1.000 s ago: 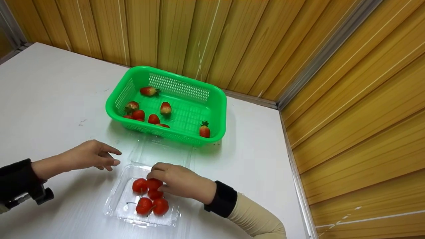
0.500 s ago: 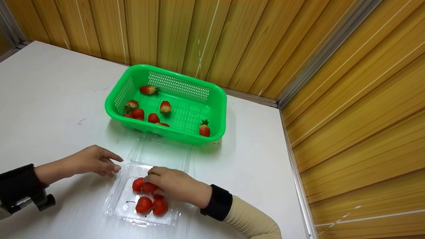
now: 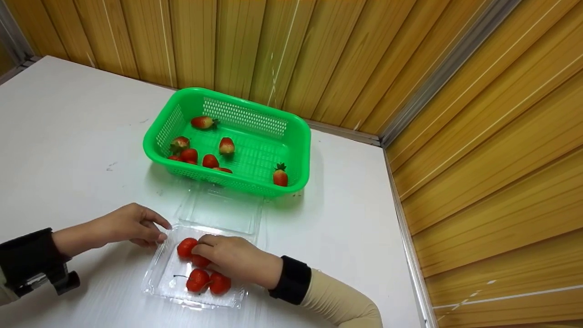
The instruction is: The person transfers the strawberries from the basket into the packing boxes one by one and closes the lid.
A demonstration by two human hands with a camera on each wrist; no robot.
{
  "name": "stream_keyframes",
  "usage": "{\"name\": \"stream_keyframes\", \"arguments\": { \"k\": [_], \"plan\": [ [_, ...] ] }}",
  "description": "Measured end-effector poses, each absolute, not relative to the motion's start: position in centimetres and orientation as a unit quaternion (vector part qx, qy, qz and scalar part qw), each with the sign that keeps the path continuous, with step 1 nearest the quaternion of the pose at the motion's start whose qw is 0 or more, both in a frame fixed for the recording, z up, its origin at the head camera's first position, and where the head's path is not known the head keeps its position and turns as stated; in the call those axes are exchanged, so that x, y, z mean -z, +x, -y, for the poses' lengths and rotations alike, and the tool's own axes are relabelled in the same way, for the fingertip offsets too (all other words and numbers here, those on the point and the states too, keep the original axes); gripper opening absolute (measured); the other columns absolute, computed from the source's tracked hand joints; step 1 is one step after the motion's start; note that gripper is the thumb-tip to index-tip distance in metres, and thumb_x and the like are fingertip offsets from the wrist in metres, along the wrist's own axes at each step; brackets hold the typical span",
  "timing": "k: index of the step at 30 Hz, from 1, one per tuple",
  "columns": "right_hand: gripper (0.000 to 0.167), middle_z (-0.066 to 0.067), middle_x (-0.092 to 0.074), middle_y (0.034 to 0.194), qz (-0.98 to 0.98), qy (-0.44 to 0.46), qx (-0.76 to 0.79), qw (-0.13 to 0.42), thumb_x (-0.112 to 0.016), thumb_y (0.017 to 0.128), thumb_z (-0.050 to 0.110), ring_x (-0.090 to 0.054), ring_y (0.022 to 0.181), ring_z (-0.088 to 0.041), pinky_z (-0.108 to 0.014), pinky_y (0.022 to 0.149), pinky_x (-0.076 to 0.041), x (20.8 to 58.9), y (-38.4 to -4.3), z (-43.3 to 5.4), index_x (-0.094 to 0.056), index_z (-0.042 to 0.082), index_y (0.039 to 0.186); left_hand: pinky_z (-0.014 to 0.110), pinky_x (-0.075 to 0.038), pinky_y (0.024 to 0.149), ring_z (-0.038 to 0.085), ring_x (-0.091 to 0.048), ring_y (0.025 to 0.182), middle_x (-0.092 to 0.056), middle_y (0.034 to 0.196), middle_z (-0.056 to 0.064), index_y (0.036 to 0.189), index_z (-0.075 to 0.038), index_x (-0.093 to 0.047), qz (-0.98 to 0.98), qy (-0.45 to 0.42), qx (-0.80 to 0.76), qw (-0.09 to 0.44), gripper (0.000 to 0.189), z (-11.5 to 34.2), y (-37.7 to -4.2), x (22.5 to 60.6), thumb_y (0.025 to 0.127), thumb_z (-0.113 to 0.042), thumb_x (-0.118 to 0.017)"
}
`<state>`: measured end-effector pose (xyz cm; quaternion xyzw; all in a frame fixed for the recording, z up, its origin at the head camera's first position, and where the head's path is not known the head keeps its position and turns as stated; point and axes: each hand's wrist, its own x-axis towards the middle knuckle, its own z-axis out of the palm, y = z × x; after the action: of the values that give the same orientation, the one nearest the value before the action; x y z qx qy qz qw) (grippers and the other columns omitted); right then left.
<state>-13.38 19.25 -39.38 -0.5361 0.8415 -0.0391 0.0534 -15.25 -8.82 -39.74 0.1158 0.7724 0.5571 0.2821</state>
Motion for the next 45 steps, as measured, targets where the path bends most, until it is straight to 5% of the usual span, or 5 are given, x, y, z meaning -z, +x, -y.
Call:
{"name": "stream_keyframes", "arguments": {
  "k": [9,24,35,45],
  "plan": [
    [0.031,-0.005,-0.067,0.126,-0.850,-0.520,0.027,0.079,-0.068,0.099,0.014,-0.068,0.115,-0.017,-0.024,0.100,-0.057,40.1,-13.3,-19.0,-0.064,0.011,0.129,0.024,-0.063,0.068,0.006,-0.072,0.065,-0.075,0.076,0.000,0.113,0.010,-0.069,-0.762,0.095,-0.566,0.299,0.031,8.5,-15.2,39.9,0.088,-0.008,-0.074],
    [0.033,-0.006,-0.069,0.126,-0.846,-0.530,0.015,0.046,-0.070,0.097,0.017,-0.068,0.116,-0.017,-0.023,0.099,-0.057,39.4,-13.1,-19.0,-0.065,0.011,0.129,0.022,-0.062,0.065,0.006,-0.071,0.063,-0.073,0.073,-0.001,0.113,0.008,-0.069,-0.766,0.088,-0.564,0.298,0.030,8.7,-15.0,39.9,0.089,-0.009,-0.074],
    [0.033,-0.007,-0.071,0.124,-0.834,-0.551,0.029,0.003,-0.076,0.093,0.013,-0.070,0.115,-0.017,-0.024,0.098,-0.058,36.9,-12.9,-19.6,-0.068,0.010,0.124,0.034,-0.064,0.084,0.016,-0.073,0.087,-0.078,0.101,0.020,0.125,0.010,-0.064,-0.815,0.138,-0.505,0.250,0.040,10.2,-15.2,38.1,0.094,-0.015,-0.069],
    [0.034,-0.010,-0.071,0.122,-0.830,-0.554,0.070,-0.004,-0.077,0.091,0.013,-0.071,0.112,-0.021,-0.029,0.096,-0.060,33.7,-14.4,-20.7,-0.069,0.005,0.123,0.037,-0.061,0.087,0.026,-0.072,0.098,-0.076,0.115,0.021,0.134,0.005,-0.063,-0.868,0.180,-0.435,0.159,0.044,12.0,-16.6,33.2,0.099,-0.021,-0.066]
  ]
}}
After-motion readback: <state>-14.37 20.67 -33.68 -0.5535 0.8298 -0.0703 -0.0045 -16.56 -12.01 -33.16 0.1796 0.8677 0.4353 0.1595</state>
